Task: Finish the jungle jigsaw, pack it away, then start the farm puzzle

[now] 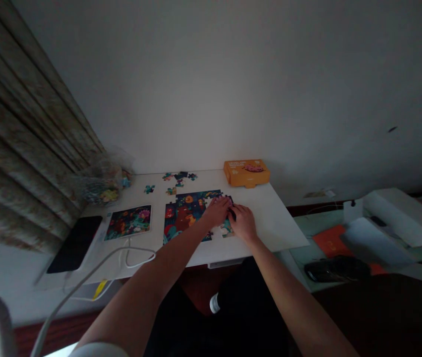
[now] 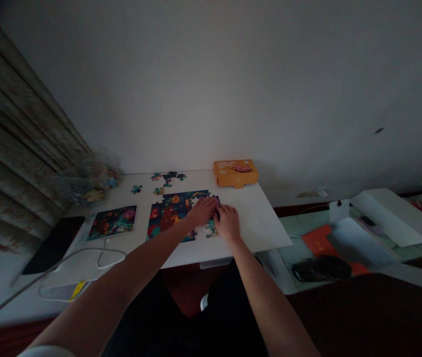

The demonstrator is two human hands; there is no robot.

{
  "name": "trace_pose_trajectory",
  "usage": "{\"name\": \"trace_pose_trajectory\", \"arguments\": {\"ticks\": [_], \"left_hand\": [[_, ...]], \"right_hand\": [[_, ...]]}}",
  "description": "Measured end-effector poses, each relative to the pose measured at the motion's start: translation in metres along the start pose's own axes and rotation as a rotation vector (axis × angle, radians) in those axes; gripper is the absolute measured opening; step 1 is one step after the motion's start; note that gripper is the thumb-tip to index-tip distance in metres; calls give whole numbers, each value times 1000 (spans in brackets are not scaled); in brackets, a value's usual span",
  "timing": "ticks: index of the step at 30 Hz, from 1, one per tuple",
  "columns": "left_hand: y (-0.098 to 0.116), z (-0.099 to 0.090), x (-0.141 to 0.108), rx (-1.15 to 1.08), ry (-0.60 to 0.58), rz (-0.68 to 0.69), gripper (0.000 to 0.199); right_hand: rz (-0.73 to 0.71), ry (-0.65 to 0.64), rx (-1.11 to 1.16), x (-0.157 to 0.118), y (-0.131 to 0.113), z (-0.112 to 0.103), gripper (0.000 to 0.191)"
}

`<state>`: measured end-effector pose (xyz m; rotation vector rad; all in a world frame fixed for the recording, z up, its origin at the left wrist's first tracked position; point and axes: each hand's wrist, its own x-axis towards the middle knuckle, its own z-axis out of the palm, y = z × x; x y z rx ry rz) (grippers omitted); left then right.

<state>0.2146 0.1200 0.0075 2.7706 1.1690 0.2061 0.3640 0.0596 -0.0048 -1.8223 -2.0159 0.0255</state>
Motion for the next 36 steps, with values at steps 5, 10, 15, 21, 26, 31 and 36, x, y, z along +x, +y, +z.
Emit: {"name": "trace_pose_trajectory", "arguments": {"ticks": [5,10,15,21,26,31,36], "left_hand": [[2,4,2,-21,-7,-43,55],[9,6,-1,-47,3,-101,56],[15,7,-2,-51,20,-129,55],[5,5,-7,-126,-4,-75,57],[-19,-1,-25,-220,14,-12,58],[-68,-20,-48,-153,147,-179,46],[-148,-48,-57,-57,252,-583,43]], "right_hand": [[-10,16,-8,-1,0,0,35],[-17,-6,-14,-1,0,-2,33],[-17,-31,13,-1,1,-5,33],[-14,-23,13,0,0,-2,39],[-58,-89,-19,1,1,3,44],[-60,-79,-18,0,1,5,41],[-61,-46,18,-1,3,8,37]]}}
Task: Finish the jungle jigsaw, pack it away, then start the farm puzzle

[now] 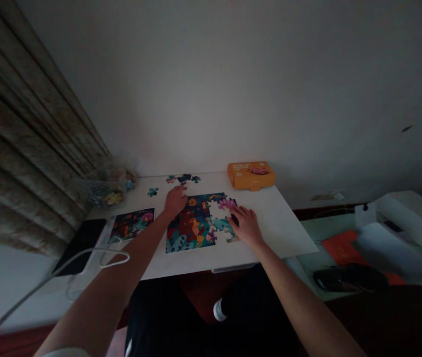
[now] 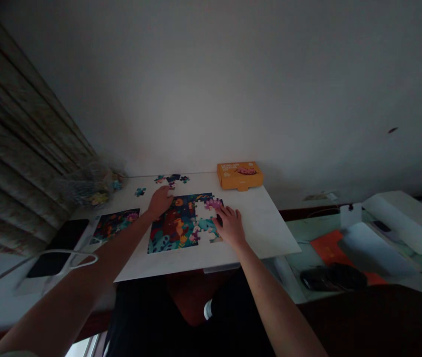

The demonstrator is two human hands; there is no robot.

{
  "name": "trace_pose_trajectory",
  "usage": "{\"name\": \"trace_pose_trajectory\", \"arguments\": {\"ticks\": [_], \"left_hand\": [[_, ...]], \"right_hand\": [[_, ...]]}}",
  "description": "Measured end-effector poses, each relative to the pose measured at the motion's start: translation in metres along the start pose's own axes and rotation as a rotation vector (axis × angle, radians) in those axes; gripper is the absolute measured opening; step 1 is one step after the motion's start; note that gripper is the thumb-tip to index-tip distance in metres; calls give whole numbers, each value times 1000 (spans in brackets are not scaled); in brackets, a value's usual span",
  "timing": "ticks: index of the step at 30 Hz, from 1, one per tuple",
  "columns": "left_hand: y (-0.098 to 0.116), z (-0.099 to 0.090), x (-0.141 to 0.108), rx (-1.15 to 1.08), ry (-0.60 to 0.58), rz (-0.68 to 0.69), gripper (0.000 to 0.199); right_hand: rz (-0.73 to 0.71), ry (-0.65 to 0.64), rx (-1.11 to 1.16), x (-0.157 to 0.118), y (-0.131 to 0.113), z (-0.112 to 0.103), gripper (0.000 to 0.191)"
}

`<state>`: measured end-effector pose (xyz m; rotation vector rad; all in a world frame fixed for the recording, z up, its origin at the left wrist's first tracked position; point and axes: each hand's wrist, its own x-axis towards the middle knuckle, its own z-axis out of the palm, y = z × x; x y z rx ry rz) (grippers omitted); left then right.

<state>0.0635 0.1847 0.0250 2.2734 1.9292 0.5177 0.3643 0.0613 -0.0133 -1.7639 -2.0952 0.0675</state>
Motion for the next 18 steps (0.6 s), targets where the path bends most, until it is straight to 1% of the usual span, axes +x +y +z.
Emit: {"name": "trace_pose_trajectory", "arguments": {"ticks": [3,6,11,15,18], "left_hand": [[-31,-11,27,33,16,-158,47],[-48,-14,48,50,1,-267,49],[-54,-6,69,54,-16,-352,56],[-53,0,79,55,33,-393,46],[-51,0,84,16,58,-440,42]], "right_hand": [[-2,45,43,0,3,3,37],[5,98,76,1,6,6,39],[15,130,78,1,7,8,41],[19,126,72,1,7,7,41],[21,129,74,2,7,7,42]]}}
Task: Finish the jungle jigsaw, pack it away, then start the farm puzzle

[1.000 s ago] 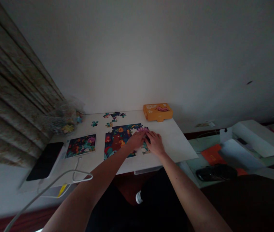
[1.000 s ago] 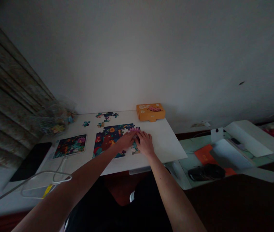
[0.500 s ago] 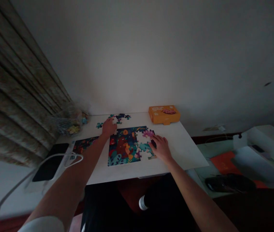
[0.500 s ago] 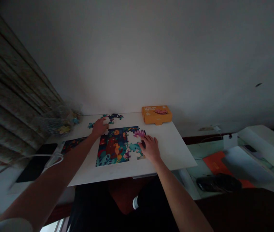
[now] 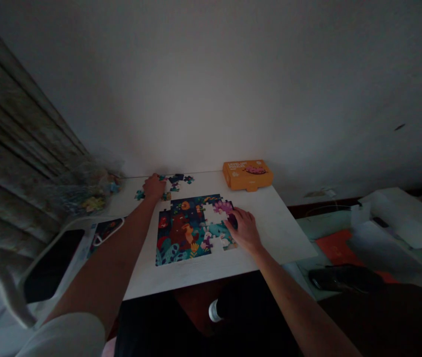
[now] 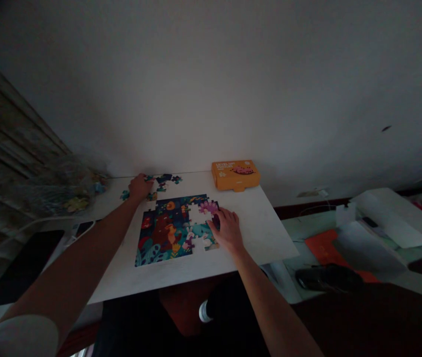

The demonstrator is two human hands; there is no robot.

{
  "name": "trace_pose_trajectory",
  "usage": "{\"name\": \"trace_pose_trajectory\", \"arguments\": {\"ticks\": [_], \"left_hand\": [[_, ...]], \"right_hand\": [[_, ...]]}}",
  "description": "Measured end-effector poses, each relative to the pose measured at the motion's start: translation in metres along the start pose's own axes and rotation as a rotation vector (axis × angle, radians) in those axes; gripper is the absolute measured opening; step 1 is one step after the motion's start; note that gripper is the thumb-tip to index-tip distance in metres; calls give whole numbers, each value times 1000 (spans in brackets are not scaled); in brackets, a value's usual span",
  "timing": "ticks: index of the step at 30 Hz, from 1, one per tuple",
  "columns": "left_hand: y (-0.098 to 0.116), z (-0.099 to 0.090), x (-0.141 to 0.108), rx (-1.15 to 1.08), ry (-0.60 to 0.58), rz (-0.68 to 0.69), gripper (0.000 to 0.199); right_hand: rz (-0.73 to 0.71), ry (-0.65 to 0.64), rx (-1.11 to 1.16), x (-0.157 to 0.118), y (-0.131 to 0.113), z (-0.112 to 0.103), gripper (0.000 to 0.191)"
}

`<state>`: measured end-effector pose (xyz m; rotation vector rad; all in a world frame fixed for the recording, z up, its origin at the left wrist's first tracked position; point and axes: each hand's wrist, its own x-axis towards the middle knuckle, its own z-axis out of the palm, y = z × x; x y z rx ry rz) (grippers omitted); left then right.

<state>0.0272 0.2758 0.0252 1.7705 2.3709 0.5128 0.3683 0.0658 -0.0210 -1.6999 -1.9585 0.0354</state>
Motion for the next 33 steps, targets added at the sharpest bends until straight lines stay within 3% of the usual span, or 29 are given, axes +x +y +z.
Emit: {"name": "trace_pose_trajectory", "arguments": {"ticks": [5,8,13,18,23,28,33], "left_hand": [[0,-11,-6,-123,29,-75,54],[-4,-19,-27,-188,69,-43,53],[4,-22,-105,-311,79,202,35],[21,-10,-196,-515,44,387,28],[27,-1,-250,-555,120,519,29],[30,-2,-271,-542,170,616,31],[31,-5,-276,-525,143,719,35]], "right_hand": [[15,6,16,1,2,1,40],[25,17,20,1,3,1,39],[26,30,42,1,5,2,39],[31,70,135,4,6,-3,35],[131,216,296,2,3,-16,39],[296,259,617,-14,-29,-21,49],[615,59,1159,-36,-82,-16,58]]}}
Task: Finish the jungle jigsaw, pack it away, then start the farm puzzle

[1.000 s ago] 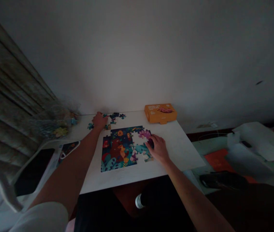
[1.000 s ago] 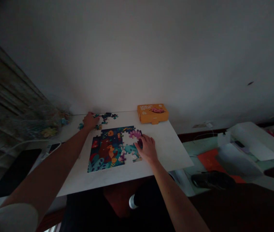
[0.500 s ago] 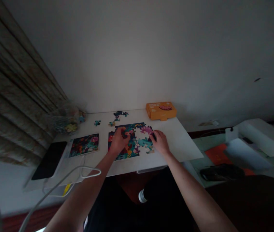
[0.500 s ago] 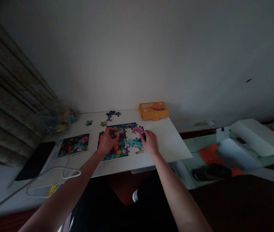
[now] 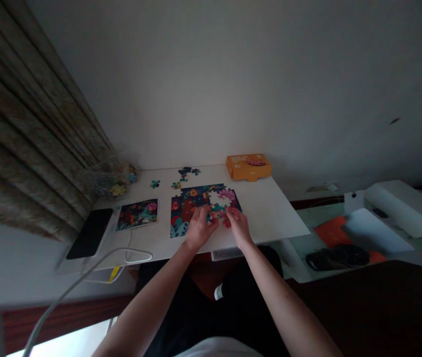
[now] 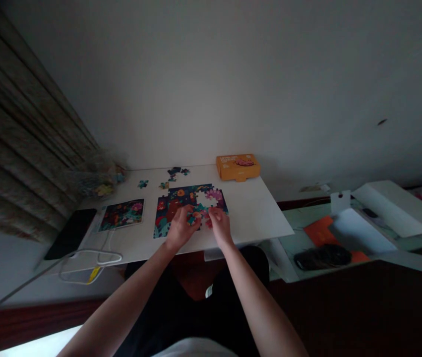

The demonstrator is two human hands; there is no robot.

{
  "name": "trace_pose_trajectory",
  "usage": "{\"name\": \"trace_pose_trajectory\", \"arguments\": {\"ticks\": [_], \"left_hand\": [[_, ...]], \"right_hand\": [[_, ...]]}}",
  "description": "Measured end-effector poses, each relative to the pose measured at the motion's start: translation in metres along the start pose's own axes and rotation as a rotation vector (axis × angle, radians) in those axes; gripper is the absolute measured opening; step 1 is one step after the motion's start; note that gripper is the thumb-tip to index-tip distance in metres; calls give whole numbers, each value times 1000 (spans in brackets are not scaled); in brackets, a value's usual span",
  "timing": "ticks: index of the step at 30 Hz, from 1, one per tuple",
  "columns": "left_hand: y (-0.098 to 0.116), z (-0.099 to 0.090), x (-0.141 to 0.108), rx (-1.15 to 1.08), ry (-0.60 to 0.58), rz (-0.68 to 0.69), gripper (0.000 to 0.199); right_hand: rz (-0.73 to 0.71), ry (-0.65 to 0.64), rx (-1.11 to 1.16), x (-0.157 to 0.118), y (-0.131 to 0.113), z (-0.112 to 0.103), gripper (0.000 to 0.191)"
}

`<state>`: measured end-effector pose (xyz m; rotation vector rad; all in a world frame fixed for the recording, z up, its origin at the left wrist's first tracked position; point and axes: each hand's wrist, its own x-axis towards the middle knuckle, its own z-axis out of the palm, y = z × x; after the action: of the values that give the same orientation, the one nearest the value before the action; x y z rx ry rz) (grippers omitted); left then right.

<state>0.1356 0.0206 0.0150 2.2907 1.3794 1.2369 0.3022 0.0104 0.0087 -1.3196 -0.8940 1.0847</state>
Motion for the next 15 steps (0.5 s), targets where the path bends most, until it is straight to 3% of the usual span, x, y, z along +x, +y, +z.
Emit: {"name": "trace_pose_trajectory", "arguments": {"ticks": [3,10,15], "left_hand": [[2,1,-2,1,-16,24,32],[14,15,-9,14,-10,42,17],[13,25,-10,128,-134,47,39]], "right_hand": [[97,-51,96,-16,-3,14,51],[52,42,143,-17,-1,14,45],[-58,120,109,1,-2,-7,50]]}}
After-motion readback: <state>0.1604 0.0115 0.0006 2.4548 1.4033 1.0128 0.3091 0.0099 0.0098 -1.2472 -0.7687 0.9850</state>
